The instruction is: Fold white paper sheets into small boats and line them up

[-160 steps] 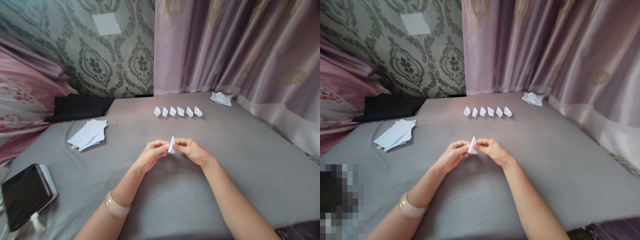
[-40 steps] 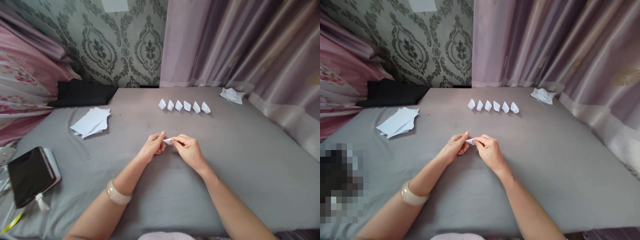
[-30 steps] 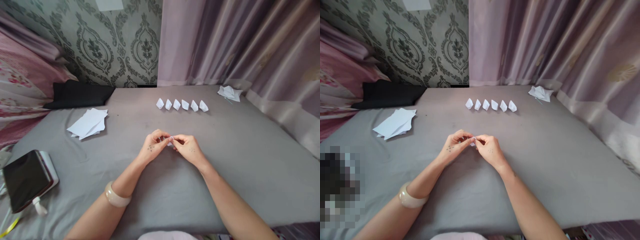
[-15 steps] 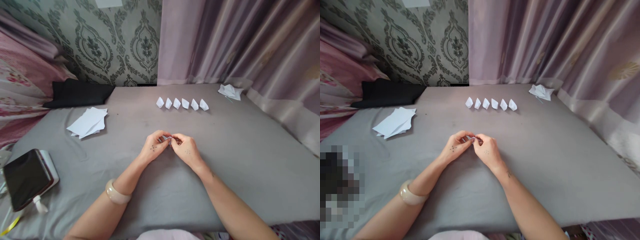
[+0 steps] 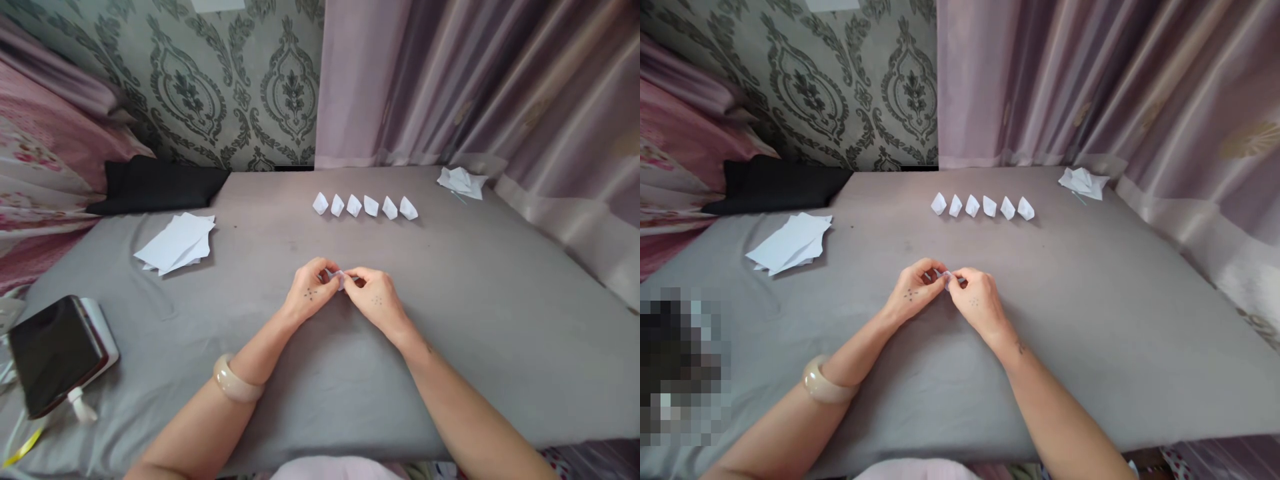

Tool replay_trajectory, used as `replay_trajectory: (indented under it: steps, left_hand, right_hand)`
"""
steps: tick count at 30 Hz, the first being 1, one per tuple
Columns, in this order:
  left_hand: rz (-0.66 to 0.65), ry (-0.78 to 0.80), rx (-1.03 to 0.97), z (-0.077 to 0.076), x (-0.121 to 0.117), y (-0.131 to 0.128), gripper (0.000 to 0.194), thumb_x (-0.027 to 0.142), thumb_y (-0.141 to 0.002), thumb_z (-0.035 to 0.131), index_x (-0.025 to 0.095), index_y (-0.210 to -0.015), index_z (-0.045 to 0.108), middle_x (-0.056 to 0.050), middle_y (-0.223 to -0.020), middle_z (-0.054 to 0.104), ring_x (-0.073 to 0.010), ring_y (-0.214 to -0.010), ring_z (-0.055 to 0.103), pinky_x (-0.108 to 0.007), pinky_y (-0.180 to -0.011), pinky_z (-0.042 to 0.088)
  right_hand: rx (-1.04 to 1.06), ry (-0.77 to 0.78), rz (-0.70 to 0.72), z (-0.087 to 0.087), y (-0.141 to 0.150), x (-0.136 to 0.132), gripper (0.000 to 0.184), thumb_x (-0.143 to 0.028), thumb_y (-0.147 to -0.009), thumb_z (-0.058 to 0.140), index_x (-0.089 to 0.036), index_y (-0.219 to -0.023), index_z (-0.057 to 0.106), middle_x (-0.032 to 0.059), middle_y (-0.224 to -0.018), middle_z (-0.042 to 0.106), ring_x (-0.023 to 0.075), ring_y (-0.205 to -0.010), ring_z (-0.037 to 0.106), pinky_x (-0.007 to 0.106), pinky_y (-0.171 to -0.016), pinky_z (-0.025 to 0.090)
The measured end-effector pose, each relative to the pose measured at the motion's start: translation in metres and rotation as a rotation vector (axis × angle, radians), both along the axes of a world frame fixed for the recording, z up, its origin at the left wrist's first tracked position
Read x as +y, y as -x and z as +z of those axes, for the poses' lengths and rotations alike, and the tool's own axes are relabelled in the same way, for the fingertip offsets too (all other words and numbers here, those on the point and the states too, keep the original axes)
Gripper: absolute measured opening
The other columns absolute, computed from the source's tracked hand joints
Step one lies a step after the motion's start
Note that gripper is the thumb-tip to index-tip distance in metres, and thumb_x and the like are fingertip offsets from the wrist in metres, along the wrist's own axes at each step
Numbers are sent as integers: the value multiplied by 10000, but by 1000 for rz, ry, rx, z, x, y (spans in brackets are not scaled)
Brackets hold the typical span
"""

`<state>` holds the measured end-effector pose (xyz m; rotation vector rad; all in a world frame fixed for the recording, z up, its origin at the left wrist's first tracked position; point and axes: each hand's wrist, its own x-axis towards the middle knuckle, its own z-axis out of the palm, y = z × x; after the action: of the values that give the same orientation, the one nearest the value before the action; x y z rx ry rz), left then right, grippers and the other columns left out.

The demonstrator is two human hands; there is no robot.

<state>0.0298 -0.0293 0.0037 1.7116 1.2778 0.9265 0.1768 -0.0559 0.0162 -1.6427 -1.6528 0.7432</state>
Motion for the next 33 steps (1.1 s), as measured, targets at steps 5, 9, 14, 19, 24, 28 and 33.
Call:
replay_trajectory:
  steps: [5, 9, 14, 19, 24, 28, 33]
  left_hand:
    - [9, 19, 14, 5, -2, -1, 125, 276, -770, 591, 170, -798, 651, 16, -612, 543, -92, -529, 456, -210, -540, 357]
    - [10, 36, 33, 6, -2, -1, 130, 255, -762, 573, 166, -816, 651, 21, -615, 545, -89, -537, 463, -204, -543, 366]
    - [40, 54, 60, 7, -2, 0, 155, 183, -723, 535, 160, -819, 654, 23, -607, 561, -91, -535, 480, -204, -544, 380]
    - [77, 25, 66, 5, 0, 0, 183, 143, -701, 516, 154, -818, 656, 11, -636, 591, -92, -546, 508, -203, -545, 397]
    - [92, -44, 82, 0, 2, 1, 132, 129, -699, 544, 149, -787, 641, 1, -675, 610, -89, -567, 540, -201, -562, 420]
    - [71, -168, 138, -4, 2, 2, 117, 115, -732, 540, 148, -781, 641, -16, -722, 612, -96, -614, 563, -208, -597, 443]
    - [29, -262, 175, -6, 1, 1, 134, 111, -760, 541, 152, -829, 649, -31, -767, 614, -101, -636, 568, -213, -605, 460]
  right_hand:
    - [-2, -6, 28, 2, -1, -1, 234, -320, -849, 539, -215, -790, 740, 44, -742, 735, 178, -662, 654, 283, -649, 454]
    - [-12, 0, 44, 3, -2, -2, 240, -314, -856, 530, -210, -786, 735, 39, -733, 731, 170, -656, 653, 269, -635, 453]
    - [-7, -20, 44, -1, -2, -1, 213, -268, -845, 527, -205, -816, 729, 37, -772, 734, 168, -685, 666, 259, -645, 469]
    - [27, -72, 68, -6, -2, 0, 207, -232, -844, 514, -211, -849, 720, 36, -826, 731, 162, -710, 670, 253, -651, 483]
    - [29, -109, 84, -11, 1, 2, 198, -230, -856, 510, -207, -855, 707, 42, -868, 722, 163, -750, 672, 255, -675, 495]
    - [37, -154, 85, -15, 2, 3, 200, -223, -865, 506, -209, -970, 676, 37, -886, 715, 148, -725, 669, 254, -691, 509]
    - [-2, -231, 132, -14, 2, 2, 212, -219, -874, 513, -237, -1031, 653, 29, -951, 701, 155, -793, 665, 268, -740, 514]
